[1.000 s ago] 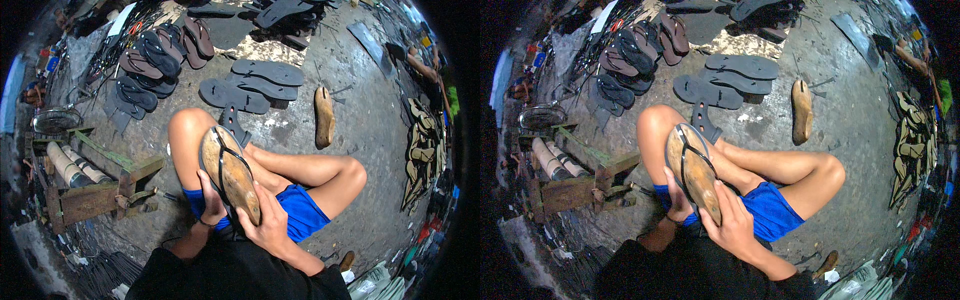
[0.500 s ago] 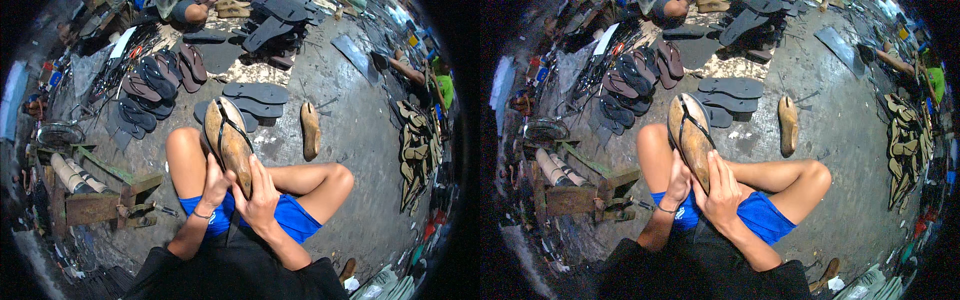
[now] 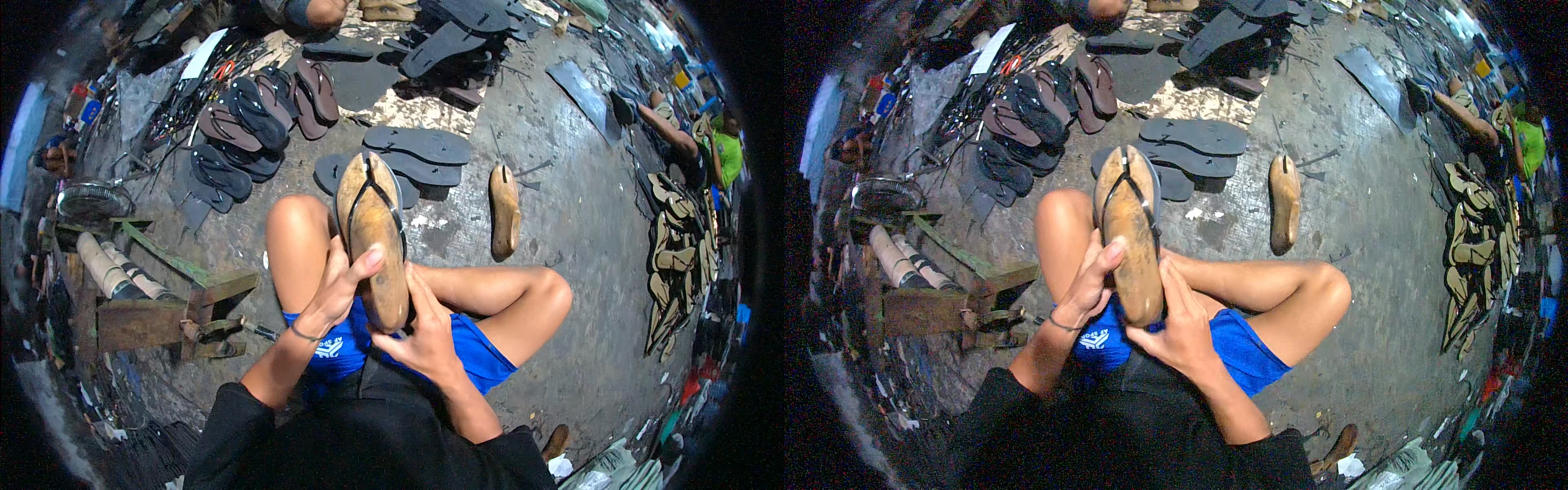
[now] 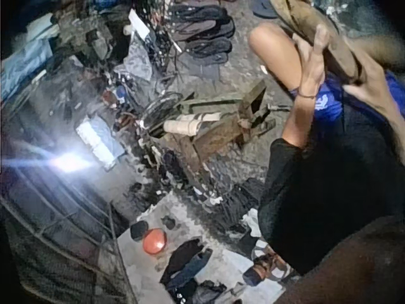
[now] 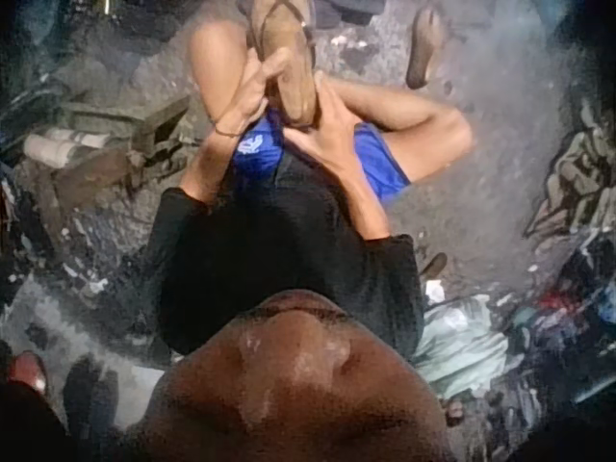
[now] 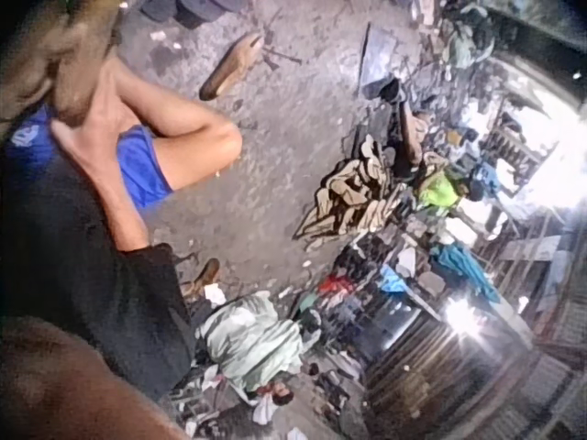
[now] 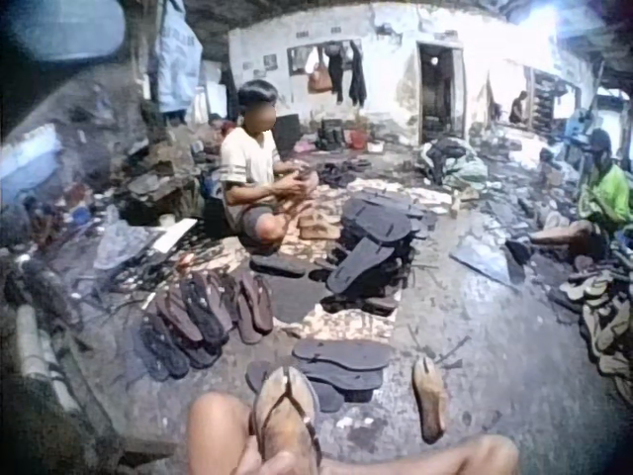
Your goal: The person sits on the floor and assembles flip-flops by attaching straps to soles. They repeatedly pick up a sole, align and press the strap into place, then set the finished pair aside.
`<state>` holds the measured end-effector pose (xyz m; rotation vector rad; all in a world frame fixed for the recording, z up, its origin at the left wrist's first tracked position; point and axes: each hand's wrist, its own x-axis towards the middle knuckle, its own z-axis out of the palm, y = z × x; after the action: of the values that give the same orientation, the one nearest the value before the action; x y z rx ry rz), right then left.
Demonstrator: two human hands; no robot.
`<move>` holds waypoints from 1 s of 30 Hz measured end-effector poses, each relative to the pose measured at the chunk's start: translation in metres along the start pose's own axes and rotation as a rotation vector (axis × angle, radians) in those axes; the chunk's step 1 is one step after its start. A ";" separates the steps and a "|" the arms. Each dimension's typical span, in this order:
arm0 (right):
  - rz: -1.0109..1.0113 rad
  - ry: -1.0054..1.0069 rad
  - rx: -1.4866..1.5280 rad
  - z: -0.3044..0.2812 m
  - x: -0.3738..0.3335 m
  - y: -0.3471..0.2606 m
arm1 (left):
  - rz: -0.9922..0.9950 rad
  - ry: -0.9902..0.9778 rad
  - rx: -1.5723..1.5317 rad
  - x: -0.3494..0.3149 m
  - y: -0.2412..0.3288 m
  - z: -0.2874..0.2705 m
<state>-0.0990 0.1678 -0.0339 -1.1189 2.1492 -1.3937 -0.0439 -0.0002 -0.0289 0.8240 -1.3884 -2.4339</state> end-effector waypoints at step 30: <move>0.369 0.136 1.331 -0.019 -0.025 -0.034 | 0.435 -0.176 1.406 -0.063 0.057 0.049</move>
<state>-0.0811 0.1914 0.0012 -0.0953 0.9036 -2.1081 -0.0245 0.0331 0.0609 0.3628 -2.9115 -0.9542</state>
